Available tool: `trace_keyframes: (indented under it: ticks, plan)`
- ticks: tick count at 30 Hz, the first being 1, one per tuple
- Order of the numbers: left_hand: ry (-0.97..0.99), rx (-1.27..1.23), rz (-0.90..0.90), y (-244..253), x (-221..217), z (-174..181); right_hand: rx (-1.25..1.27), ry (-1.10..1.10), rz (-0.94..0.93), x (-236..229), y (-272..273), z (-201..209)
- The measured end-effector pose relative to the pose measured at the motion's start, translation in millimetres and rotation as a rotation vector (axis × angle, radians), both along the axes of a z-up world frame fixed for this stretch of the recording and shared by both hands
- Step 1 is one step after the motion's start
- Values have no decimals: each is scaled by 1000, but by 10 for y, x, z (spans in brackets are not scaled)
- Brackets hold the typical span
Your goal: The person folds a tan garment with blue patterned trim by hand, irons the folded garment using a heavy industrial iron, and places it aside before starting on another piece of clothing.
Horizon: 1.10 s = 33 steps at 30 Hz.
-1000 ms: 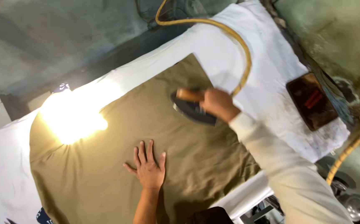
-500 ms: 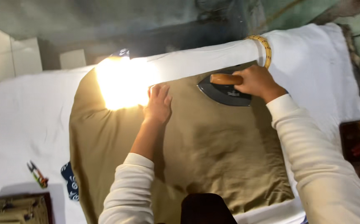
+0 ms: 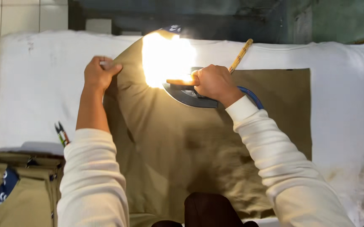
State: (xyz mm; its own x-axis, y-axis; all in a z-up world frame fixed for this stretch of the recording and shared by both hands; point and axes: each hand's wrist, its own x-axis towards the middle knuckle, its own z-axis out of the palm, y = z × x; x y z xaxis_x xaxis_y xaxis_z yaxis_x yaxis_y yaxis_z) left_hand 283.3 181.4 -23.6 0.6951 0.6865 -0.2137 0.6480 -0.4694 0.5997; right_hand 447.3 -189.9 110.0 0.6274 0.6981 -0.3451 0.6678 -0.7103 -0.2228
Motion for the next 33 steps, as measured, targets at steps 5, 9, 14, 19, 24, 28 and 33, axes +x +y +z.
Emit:
trace_keyframes:
  ticks: [5, 9, 14, 19, 24, 28, 33]
  plan:
    - [-372, -487, 146, -77, -107, 505, -110, 104, 11, -683, 574, 260]
    - [-481, -472, 334, 99, -324, 749, -24, -17, 194, -1077, 1183, -114]
    - [-930, -339, 533, 125, -1159, 1145, -30, 58, 227, -1670, 2017, -122]
    - [-859, 162, 423, -963, -1940, 1373, -43, 203, 148, -1889, 2151, -120]
    - [-224, 624, -20, -1917, -2342, 756, -168, 241, 67, -1536, 1060, -68]
    - [127, 407, -8, -2073, -2514, 332, 38, 71, 20, -1053, -410, -124]
    - [126, 421, -30, -2063, -2531, 253, 133, -53, -222, -335, -2250, -265]
